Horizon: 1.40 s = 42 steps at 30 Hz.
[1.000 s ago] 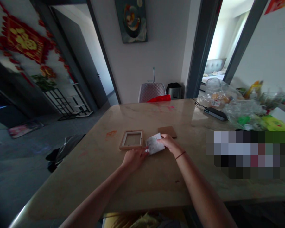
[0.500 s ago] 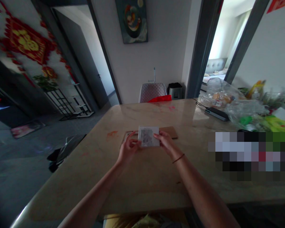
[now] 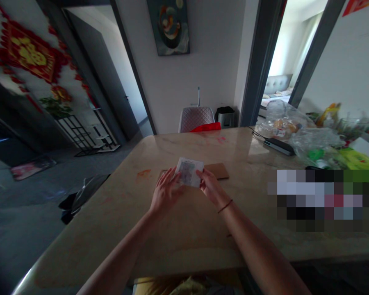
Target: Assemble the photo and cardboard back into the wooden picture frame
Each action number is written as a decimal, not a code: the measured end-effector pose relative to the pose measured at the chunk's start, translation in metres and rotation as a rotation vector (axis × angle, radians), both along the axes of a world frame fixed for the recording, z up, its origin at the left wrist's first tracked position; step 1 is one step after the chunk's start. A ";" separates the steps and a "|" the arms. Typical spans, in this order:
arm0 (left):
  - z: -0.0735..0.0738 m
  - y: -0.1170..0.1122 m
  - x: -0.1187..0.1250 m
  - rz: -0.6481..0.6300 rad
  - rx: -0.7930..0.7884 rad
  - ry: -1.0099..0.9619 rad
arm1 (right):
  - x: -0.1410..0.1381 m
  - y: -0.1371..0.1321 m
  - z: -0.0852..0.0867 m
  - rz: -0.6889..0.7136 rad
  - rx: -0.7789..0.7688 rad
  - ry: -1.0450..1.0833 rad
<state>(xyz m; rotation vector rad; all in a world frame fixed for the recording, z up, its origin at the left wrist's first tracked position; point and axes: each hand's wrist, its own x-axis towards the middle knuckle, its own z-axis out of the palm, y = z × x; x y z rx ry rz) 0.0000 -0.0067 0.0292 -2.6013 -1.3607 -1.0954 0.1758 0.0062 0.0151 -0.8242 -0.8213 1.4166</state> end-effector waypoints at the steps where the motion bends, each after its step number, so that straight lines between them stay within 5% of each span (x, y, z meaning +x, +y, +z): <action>1: 0.002 0.000 0.000 -0.034 0.024 0.094 | 0.000 0.000 0.001 -0.007 0.004 -0.014; 8: 0.003 0.004 -0.010 -0.080 0.139 0.313 | -0.004 -0.005 0.007 0.038 -0.024 -0.102; 17: 0.001 0.004 -0.015 -0.090 0.135 0.109 | -0.006 -0.009 0.014 0.097 0.006 0.007; 27: -0.002 0.006 -0.008 0.111 -0.330 -0.376 | 0.006 0.009 -0.009 -0.062 -0.006 0.009; 34: -0.010 0.013 0.001 -0.126 -0.673 -0.987 | -0.003 0.009 -0.015 -0.104 -0.037 -0.095; 42: -0.011 0.008 0.006 -0.237 -0.752 -1.047 | -0.013 -0.006 -0.004 0.023 -0.066 -0.206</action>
